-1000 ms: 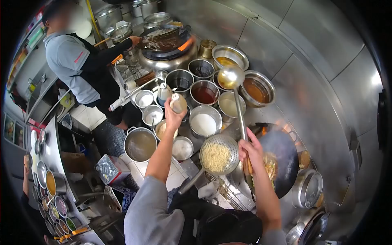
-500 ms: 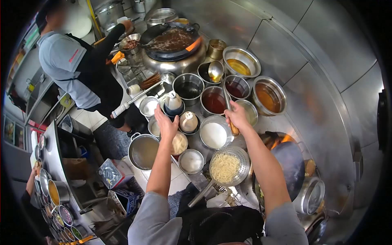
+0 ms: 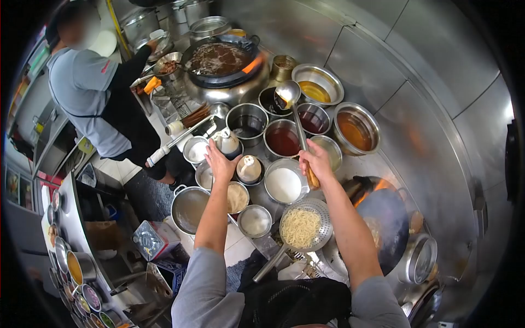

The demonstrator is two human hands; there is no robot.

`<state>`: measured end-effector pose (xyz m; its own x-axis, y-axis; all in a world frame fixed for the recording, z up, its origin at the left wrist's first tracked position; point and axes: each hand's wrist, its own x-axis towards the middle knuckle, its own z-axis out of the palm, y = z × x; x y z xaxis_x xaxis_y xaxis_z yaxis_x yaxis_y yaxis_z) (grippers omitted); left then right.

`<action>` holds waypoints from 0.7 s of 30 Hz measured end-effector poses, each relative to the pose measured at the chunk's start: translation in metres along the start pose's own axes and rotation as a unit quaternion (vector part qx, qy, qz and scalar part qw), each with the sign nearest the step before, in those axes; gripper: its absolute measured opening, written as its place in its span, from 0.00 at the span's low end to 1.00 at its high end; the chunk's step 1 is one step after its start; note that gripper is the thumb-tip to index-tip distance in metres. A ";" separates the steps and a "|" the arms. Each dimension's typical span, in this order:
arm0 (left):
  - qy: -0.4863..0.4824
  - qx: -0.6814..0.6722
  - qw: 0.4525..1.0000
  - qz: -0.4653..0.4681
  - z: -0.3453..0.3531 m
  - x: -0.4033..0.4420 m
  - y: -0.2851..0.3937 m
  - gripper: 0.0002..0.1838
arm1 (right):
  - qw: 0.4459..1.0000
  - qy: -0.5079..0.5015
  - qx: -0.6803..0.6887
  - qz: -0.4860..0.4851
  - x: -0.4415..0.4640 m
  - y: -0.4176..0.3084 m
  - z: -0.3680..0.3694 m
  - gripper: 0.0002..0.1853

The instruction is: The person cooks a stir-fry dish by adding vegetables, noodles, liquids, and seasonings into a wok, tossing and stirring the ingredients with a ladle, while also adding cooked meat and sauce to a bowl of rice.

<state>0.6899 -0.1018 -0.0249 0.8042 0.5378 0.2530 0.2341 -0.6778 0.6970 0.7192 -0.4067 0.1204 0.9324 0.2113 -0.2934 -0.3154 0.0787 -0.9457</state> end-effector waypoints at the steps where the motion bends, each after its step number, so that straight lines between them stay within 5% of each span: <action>1: 0.002 -0.012 1.000 -0.001 0.001 0.001 0.002 0.72 | 1.000 0.005 0.001 -0.003 -0.008 -0.005 -0.003 0.43; 5: 0.007 -0.008 0.999 -0.034 0.001 0.007 0.010 0.69 | 0.982 -0.053 0.180 -0.012 -0.060 -0.015 -0.031 0.34; 7: 0.019 0.029 0.999 -0.021 0.011 0.013 0.002 0.60 | 0.930 -0.106 0.353 -0.004 -0.108 -0.017 -0.054 0.32; 11: 0.028 -0.008 0.999 -0.033 0.015 0.021 0.000 0.57 | 0.947 0.039 0.317 -0.042 -0.252 -0.027 -0.088 0.34; 14: 0.035 -0.047 0.998 -0.015 0.010 0.027 0.000 0.61 | 0.969 0.168 0.175 -0.040 -0.352 -0.008 -0.124 0.36; 16: 0.151 -0.068 0.983 0.075 0.009 0.034 -0.002 0.59 | 0.962 0.269 0.048 0.002 -0.406 0.001 -0.132 0.35; 19: 0.179 -0.179 0.966 0.055 -0.048 0.020 0.059 0.60 | 0.933 0.343 -0.102 0.048 -0.460 0.036 -0.155 0.34; 21: 0.191 -0.189 0.961 0.059 -0.088 0.005 0.096 0.56 | 0.852 0.372 -0.355 0.097 -0.483 0.062 -0.172 0.35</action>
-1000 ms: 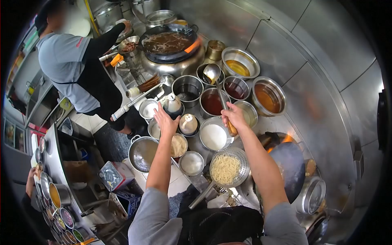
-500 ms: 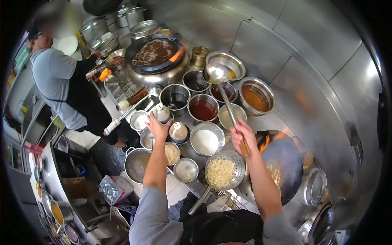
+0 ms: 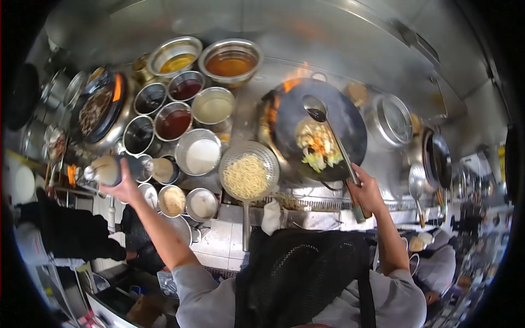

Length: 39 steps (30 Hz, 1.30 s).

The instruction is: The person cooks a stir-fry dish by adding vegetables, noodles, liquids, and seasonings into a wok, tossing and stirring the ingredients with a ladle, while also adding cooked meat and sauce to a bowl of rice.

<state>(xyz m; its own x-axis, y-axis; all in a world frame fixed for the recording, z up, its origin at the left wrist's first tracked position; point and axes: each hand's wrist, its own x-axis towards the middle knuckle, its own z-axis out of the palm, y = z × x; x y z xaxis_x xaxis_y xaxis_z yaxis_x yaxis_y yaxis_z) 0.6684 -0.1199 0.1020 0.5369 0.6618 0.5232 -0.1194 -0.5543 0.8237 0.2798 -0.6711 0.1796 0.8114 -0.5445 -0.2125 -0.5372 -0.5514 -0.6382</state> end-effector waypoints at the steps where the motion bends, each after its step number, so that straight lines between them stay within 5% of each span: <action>1: -0.006 -0.087 0.996 -0.003 -0.010 -0.002 0.017 0.53 | 1.000 0.006 0.005 0.009 -0.002 0.028 0.006 0.35; 3: -0.060 -0.140 0.988 0.004 -0.040 -0.014 0.071 0.49 | 0.984 0.057 -0.127 -0.115 -0.008 0.078 0.015 0.35; 6: -0.119 -0.238 0.963 0.035 -0.058 -0.035 0.105 0.50 | 0.998 -0.038 0.010 0.056 -0.041 0.061 0.002 0.31; 8: -0.257 -0.228 0.937 0.056 -0.059 -0.045 0.109 0.48 | 0.986 -0.075 0.069 0.134 -0.056 0.065 -0.015 0.29; 10: -0.455 -0.175 0.871 0.061 -0.056 -0.070 0.159 0.53 | 0.999 -0.027 0.022 -0.025 -0.070 0.096 -0.024 0.29; 13: -0.712 -0.060 0.689 0.121 -0.009 -0.130 0.204 0.56 | 0.997 -0.017 0.059 -0.047 -0.094 0.126 -0.035 0.31; 15: -0.797 0.077 0.585 0.128 0.021 -0.199 0.243 0.59 | 0.993 -0.026 0.107 -0.044 -0.114 0.134 -0.048 0.32; 16: -0.876 0.040 0.475 0.075 0.028 -0.237 0.279 0.59 | 0.981 -0.067 0.183 0.011 -0.125 0.132 -0.060 0.32; 17: -0.893 0.091 0.421 0.130 0.057 -0.274 0.275 0.55 | 0.959 -0.109 0.255 0.067 -0.133 0.135 -0.067 0.33; 20: -0.933 0.222 0.266 0.102 0.097 -0.369 0.306 0.55 | 0.913 -0.139 0.375 0.073 -0.139 0.164 -0.068 0.33; 26: -0.917 0.064 0.394 0.003 0.056 -0.393 0.292 0.60 | 0.961 -0.064 0.264 -0.044 -0.099 0.213 -0.060 0.33; 28: -0.847 -0.038 0.530 0.008 0.029 -0.373 0.265 0.63 | 0.988 -0.024 0.149 -0.027 -0.073 0.207 -0.068 0.34; 29: -0.843 -0.037 0.537 0.002 0.015 -0.358 0.251 0.63 | 0.988 -0.032 0.147 -0.033 -0.060 0.214 -0.063 0.34; 31: -0.758 -0.118 0.642 -0.009 -0.018 -0.330 0.227 0.67 | 0.987 0.068 0.015 -0.144 -0.036 0.227 -0.051 0.34; 36: -0.569 -0.206 0.786 -0.122 -0.105 -0.253 0.177 0.62 | 0.985 -0.073 0.154 -0.039 -0.044 0.218 -0.034 0.32; 38: -0.507 -0.256 0.812 -0.135 -0.132 -0.230 0.186 0.53 | 0.817 -0.188 0.528 0.136 -0.042 0.199 -0.045 0.33; 39: -0.476 -0.265 0.828 -0.132 -0.137 -0.217 0.175 0.52 | 0.656 -0.241 0.692 0.180 -0.034 0.196 -0.046 0.36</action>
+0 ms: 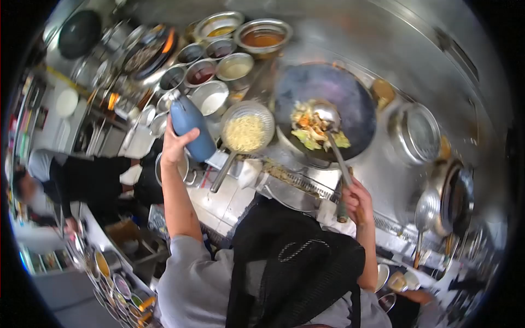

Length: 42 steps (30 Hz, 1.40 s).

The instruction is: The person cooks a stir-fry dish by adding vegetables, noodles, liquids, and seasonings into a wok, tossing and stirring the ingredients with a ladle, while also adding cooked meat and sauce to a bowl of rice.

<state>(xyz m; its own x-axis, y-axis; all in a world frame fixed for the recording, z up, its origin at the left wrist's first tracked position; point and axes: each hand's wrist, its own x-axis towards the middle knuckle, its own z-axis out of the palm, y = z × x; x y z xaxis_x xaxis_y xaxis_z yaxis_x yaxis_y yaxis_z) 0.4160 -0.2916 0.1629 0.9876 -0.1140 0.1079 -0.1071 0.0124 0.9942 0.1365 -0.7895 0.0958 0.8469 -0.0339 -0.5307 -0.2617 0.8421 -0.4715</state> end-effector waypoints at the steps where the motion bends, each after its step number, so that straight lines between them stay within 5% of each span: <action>1: 0.035 -0.002 0.999 0.019 -0.020 0.002 0.003 0.50 | 0.999 -0.032 -0.034 0.003 0.003 0.000 0.007 0.36; 3: 0.127 0.003 0.991 0.043 -0.052 0.008 0.005 0.50 | 0.907 0.079 -0.405 -0.081 -0.002 0.017 0.035 0.35; 6: 0.202 0.030 0.976 0.077 -0.102 0.034 -0.006 0.53 | 0.771 0.165 -0.594 -0.163 0.014 0.024 0.044 0.31; 7: 0.249 0.047 0.964 0.084 -0.115 0.045 -0.012 0.55 | 0.770 0.159 -0.596 -0.162 0.033 0.019 0.037 0.31; 9: 0.293 0.062 0.950 0.090 -0.139 0.073 -0.025 0.57 | 0.601 0.128 -0.704 -0.357 0.061 0.020 0.054 0.30; 10: 0.324 0.093 0.936 0.099 -0.150 0.088 -0.032 0.57 | 0.609 0.220 -0.738 -0.190 0.060 0.012 0.084 0.30; 16: 0.431 0.263 0.855 0.114 -0.216 0.191 -0.112 0.61 | 0.583 0.114 -0.771 -0.232 0.073 0.010 0.054 0.35; 20: 0.422 0.254 0.870 0.016 -0.218 0.229 -0.141 0.63 | 0.364 0.158 -0.896 -0.200 0.002 -0.015 0.039 0.35; 21: 0.425 0.230 0.873 0.067 -0.226 0.244 -0.167 0.62 | 0.322 0.183 -0.913 -0.173 -0.016 -0.021 0.047 0.34; 25: 0.411 0.263 0.873 0.023 -0.216 0.260 -0.177 0.62 | 0.221 0.244 -0.935 -0.135 -0.072 -0.035 0.099 0.30; 27: 0.398 0.254 0.881 0.020 -0.216 0.267 -0.186 0.62 | 0.224 0.274 -0.926 -0.129 -0.094 -0.039 0.145 0.29; 31: 0.364 0.335 0.869 0.016 -0.233 0.265 -0.224 0.60 | 0.355 0.348 -0.867 -0.029 -0.135 -0.042 0.230 0.33; 32: 0.343 0.259 0.902 -0.042 -0.234 0.257 -0.232 0.54 | 0.355 0.349 -0.867 -0.027 -0.141 -0.041 0.226 0.33; 34: 0.353 0.298 0.886 -0.029 -0.251 0.249 -0.243 0.49 | 0.450 0.336 -0.828 0.000 -0.152 -0.044 0.214 0.32; 37: 0.370 0.347 0.858 0.082 -0.262 0.223 -0.241 0.42 | 0.460 0.292 -0.835 -0.074 -0.131 -0.039 0.139 0.33; 38: 0.381 0.366 0.844 0.094 -0.243 0.205 -0.217 0.39 | 0.522 0.311 -0.792 -0.053 -0.111 -0.035 0.125 0.33; 40: 0.396 0.382 0.828 0.108 -0.170 0.158 -0.143 0.36 | 0.571 0.264 -0.759 -0.167 -0.079 -0.016 0.031 0.29; 42: 0.297 0.418 0.835 0.198 -0.109 0.110 -0.105 0.30 | 0.654 0.300 -0.678 -0.151 -0.052 0.006 0.024 0.29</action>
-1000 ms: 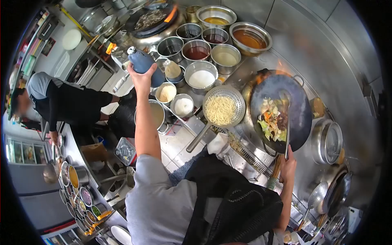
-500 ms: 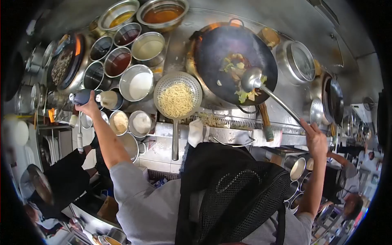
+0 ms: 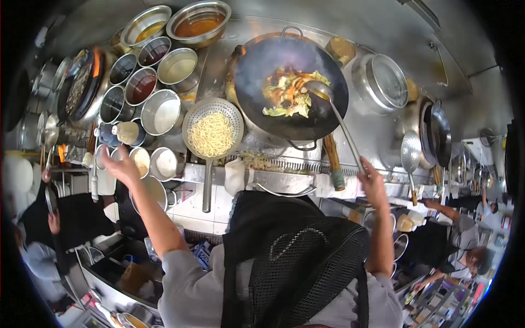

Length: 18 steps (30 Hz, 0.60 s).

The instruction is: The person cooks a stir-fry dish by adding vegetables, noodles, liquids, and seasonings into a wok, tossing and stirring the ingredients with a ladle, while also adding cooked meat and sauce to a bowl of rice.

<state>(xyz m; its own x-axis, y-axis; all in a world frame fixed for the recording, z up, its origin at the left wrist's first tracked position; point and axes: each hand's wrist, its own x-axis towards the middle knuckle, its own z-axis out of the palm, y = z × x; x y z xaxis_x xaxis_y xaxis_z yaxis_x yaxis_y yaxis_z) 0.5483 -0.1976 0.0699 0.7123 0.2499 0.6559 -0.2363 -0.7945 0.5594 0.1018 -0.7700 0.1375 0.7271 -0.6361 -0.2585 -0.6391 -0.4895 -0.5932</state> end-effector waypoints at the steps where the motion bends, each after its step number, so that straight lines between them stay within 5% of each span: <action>1: -0.036 -0.033 0.998 0.024 -0.003 -0.027 0.024 0.26 | 0.991 -0.034 0.023 0.125 -0.002 -0.035 0.001 0.29; 3: -0.177 -0.041 0.982 0.047 -0.015 -0.090 0.109 0.25 | 0.996 0.047 0.072 0.040 0.009 -0.005 0.035 0.31; 6: -0.358 -0.315 0.879 -0.004 0.008 -0.207 0.211 0.30 | 0.990 0.124 0.028 -0.056 0.034 0.002 0.077 0.31; 7: -0.396 -0.264 0.866 0.156 0.018 -0.236 0.245 0.30 | 0.991 0.118 0.046 -0.045 0.044 0.004 0.088 0.31; 10: -0.462 -0.254 0.795 0.300 0.024 -0.290 0.339 0.37 | 0.933 0.198 -0.018 -0.300 0.090 0.038 0.132 0.32; 11: -0.472 -0.237 0.787 0.317 0.031 -0.303 0.352 0.41 | 0.931 0.198 -0.011 -0.308 0.084 0.030 0.119 0.32; 13: -0.478 -0.197 0.793 0.322 0.046 -0.325 0.350 0.43 | 0.967 -0.103 0.229 -0.037 0.059 -0.005 0.068 0.30; 15: -0.483 -0.156 0.799 0.323 0.054 -0.332 0.347 0.45 | 0.956 -0.120 0.266 -0.035 0.060 0.005 0.055 0.30; 18: -0.455 -0.125 0.814 0.338 0.048 -0.338 0.340 0.46 | 0.983 0.054 0.039 -0.172 0.081 0.026 0.045 0.31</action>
<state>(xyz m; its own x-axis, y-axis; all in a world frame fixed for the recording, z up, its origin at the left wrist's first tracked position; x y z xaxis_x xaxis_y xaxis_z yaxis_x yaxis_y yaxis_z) 0.2588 -0.5789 0.0139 0.5312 -0.8022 0.2726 -0.8240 -0.4142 0.3867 0.1552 -0.8070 0.0669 0.8636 -0.5020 0.0477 -0.3354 -0.6425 -0.6890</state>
